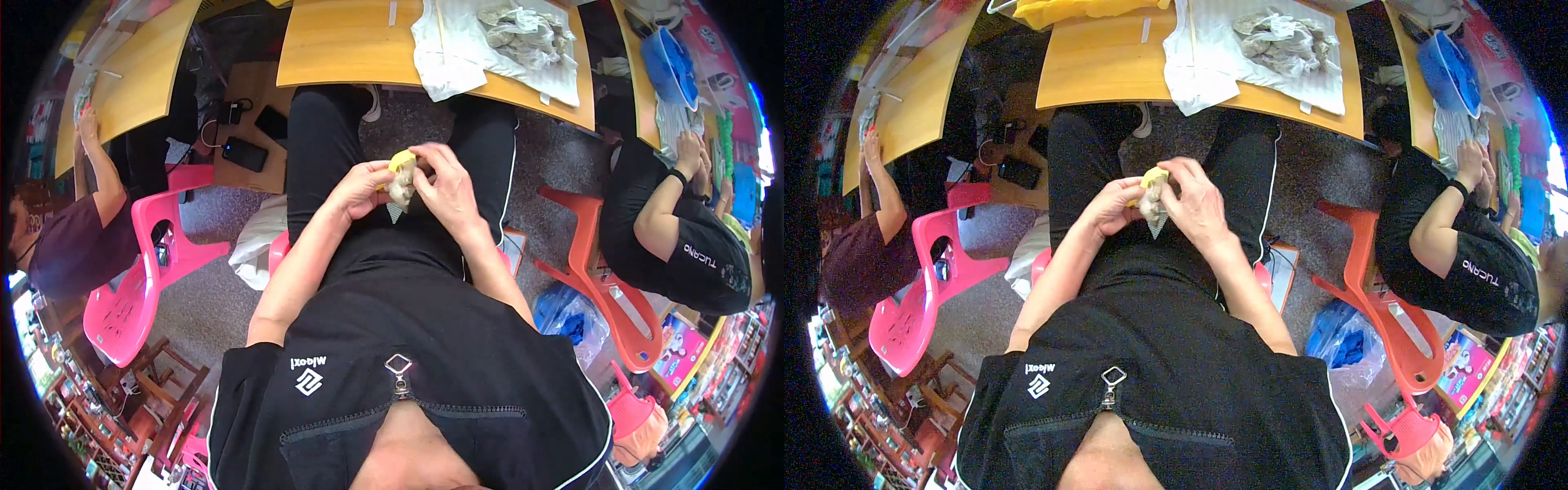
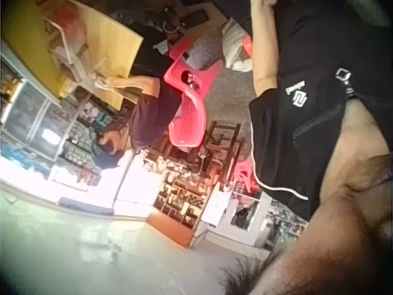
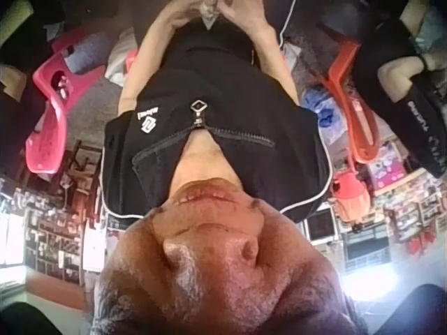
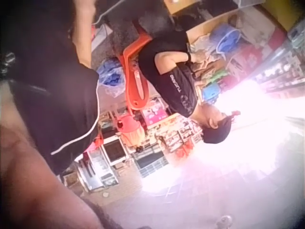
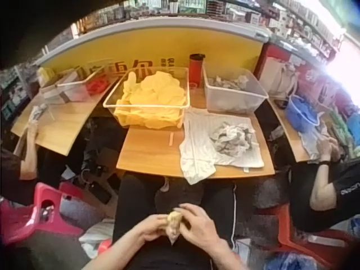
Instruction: The recorder is assembling small yellow leather or fabric parts, using a stick applicator and a rag to apply adhesive or finish.
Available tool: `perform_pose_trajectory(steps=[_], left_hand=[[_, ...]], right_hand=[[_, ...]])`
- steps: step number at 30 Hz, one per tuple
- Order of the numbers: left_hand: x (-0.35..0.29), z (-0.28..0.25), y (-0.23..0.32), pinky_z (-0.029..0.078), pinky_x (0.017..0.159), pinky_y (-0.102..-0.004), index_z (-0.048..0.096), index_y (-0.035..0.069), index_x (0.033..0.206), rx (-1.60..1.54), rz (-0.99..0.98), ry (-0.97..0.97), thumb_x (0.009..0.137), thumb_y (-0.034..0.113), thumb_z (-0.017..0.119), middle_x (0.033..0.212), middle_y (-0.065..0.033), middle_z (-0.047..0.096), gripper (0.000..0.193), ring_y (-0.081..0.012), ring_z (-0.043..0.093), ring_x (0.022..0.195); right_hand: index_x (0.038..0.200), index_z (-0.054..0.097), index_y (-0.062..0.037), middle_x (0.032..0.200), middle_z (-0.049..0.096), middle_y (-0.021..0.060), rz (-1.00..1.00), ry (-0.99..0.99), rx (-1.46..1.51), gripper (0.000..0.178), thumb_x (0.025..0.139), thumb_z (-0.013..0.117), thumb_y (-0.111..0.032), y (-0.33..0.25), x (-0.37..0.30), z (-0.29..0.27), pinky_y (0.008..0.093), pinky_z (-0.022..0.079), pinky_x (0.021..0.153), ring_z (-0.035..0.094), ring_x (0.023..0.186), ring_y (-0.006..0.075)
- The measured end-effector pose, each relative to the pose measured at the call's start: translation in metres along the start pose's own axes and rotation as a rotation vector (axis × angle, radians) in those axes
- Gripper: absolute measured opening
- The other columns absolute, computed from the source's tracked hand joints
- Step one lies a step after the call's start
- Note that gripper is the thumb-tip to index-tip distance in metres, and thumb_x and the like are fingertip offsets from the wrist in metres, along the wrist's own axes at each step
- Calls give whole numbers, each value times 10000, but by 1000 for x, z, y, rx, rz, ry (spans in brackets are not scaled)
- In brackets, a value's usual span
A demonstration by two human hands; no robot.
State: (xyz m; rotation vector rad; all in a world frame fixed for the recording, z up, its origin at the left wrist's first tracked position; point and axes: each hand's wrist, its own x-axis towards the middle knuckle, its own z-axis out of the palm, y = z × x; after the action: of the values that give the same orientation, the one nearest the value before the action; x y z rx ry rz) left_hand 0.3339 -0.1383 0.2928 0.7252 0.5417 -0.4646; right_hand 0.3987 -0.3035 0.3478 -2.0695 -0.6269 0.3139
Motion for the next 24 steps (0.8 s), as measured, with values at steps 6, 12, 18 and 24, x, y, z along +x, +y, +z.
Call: perform_pose_trajectory(steps=[6,12,18,24], left_hand=[[-6,-3,11,546,739,-297,593,31,1033,-77,-132,-88,867,145,584,936,-55,649,202,-149,648,820],[-15,13,29,538,692,-277,628,8,922,75,-155,-116,849,189,612,846,-60,646,195,-143,639,762],[-21,27,29,511,693,-258,556,79,1106,131,11,23,872,268,616,1032,-32,604,307,-127,602,873],[-11,22,14,540,660,-248,588,36,966,210,265,125,831,99,660,880,-34,619,165,-105,605,775]], right_hand=[[1081,602,-105,1255,517,74,-647,-414,-203,437,659,662,-10,-12,12,-27,397,431,955,466,1183,304],[886,596,-45,1101,606,82,-126,-357,369,153,753,640,18,9,3,-15,281,478,816,592,974,185],[903,565,-59,907,616,14,295,-76,769,82,844,615,-30,41,-4,13,200,446,712,549,790,56],[913,552,-81,887,625,1,452,33,933,111,848,641,-95,35,-6,20,242,491,653,592,778,78]])
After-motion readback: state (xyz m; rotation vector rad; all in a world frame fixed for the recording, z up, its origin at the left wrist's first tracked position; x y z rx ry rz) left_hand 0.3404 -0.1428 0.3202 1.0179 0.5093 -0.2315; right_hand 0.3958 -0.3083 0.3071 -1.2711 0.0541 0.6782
